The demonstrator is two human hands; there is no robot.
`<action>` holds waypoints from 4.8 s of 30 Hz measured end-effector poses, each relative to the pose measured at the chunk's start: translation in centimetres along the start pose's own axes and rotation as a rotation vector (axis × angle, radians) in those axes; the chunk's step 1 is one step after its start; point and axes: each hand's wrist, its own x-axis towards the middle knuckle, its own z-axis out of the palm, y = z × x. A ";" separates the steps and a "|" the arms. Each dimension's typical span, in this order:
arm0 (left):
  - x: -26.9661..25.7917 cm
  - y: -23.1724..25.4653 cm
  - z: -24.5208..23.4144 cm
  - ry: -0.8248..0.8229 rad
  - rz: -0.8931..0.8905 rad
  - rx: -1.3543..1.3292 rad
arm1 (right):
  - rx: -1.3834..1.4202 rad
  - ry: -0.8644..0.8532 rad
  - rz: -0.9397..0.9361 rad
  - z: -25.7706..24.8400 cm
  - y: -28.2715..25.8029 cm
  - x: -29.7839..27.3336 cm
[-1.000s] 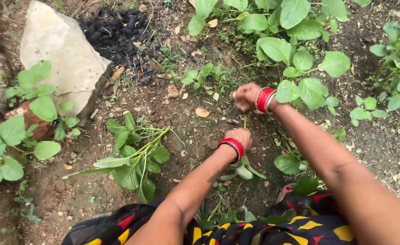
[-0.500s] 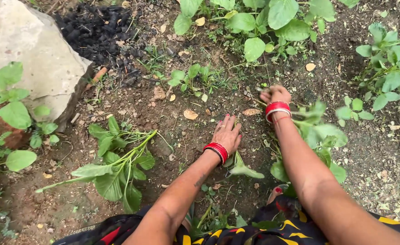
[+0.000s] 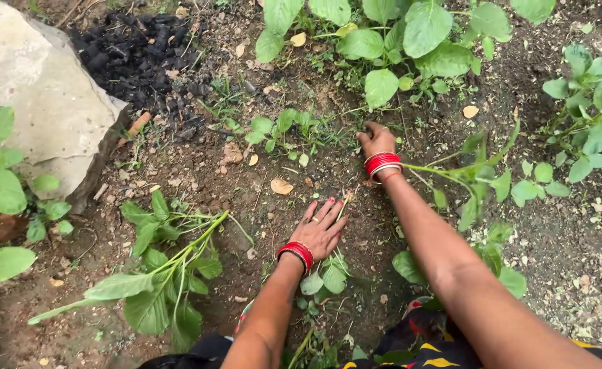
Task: The recorder is picking green leafy vegetables from plants in a garden.
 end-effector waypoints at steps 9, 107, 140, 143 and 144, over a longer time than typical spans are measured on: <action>0.3 -0.1 -0.5 -0.013 -0.013 -0.055 | 0.240 0.241 0.109 -3.9 2.2 0.3; 3.6 -0.7 -0.3 0.275 -0.302 -0.347 | -0.364 0.063 -0.188 -6.3 4.4 -0.4; 0.9 -2.9 -2.2 -0.049 -0.323 -0.168 | 0.063 0.002 0.295 -2.0 -3.7 -1.9; 0.8 -2.9 -2.3 -0.058 -0.333 -0.185 | 0.566 0.119 0.427 -2.5 -1.4 -1.0; 0.8 -2.9 -2.5 -0.058 -0.334 -0.186 | 0.564 0.118 0.426 -2.6 -0.7 -0.7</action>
